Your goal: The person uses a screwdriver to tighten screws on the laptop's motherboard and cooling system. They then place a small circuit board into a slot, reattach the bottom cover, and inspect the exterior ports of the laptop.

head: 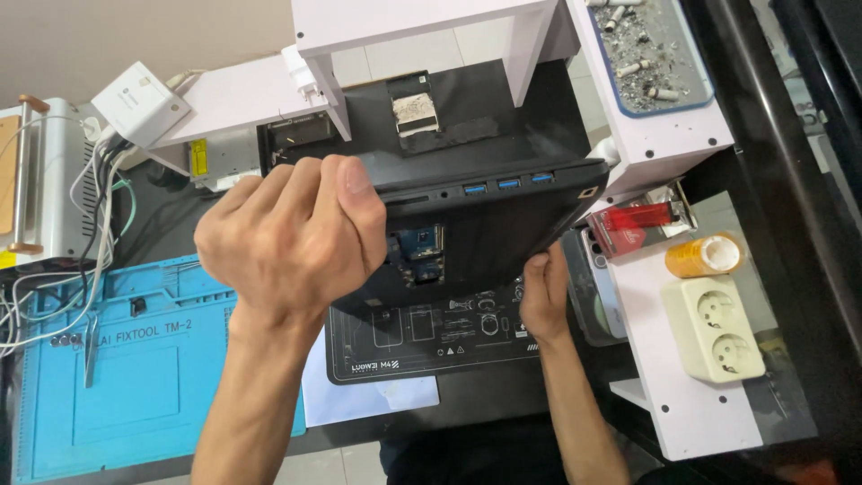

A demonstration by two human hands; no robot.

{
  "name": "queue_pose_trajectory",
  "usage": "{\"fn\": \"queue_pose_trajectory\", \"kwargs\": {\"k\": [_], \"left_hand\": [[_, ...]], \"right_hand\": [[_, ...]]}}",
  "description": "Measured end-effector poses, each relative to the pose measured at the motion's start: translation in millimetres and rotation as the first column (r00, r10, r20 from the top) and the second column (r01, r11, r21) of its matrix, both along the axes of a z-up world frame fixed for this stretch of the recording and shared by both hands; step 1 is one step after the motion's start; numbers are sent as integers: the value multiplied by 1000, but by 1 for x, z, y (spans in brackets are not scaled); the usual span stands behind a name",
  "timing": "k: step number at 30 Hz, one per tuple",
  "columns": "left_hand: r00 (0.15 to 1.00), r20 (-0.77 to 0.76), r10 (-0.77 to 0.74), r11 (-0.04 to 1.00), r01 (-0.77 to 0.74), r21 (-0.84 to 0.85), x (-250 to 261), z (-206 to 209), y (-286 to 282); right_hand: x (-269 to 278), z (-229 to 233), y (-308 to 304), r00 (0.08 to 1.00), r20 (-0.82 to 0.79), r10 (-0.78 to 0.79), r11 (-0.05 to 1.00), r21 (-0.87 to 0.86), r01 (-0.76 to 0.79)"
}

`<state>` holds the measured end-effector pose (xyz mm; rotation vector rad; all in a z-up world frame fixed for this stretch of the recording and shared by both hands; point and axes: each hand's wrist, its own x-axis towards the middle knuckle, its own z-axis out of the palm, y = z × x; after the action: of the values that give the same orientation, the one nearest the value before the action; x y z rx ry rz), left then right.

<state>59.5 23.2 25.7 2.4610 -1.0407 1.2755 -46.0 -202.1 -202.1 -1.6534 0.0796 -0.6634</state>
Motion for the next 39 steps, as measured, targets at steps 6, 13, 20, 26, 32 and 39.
{"fn": "queue_pose_trajectory", "kwargs": {"k": [6,13,20,26,32,39], "left_hand": [[999,-18,-29,999,29,-22,-6,0,3],[999,-32,-30,999,29,-20,-9,2,8],[998,-60,-31,998,35,55,-15,15,8],[964,-208,-165,977,188,96,-31,37,-8],[932,-280,-231,964,257,62,-41,38,-16],[920,-312,-235,964,262,44,-50,40,-18]], "right_hand": [[9,32,-1,986,159,-43,999,18,40],[17,91,-1,959,281,-37,988,154,-7],[16,161,5,951,286,120,990,36,-136],[9,159,6,955,276,109,992,30,-122],[7,150,4,944,315,96,988,87,-129],[4,141,3,931,358,66,982,143,-125]]}}
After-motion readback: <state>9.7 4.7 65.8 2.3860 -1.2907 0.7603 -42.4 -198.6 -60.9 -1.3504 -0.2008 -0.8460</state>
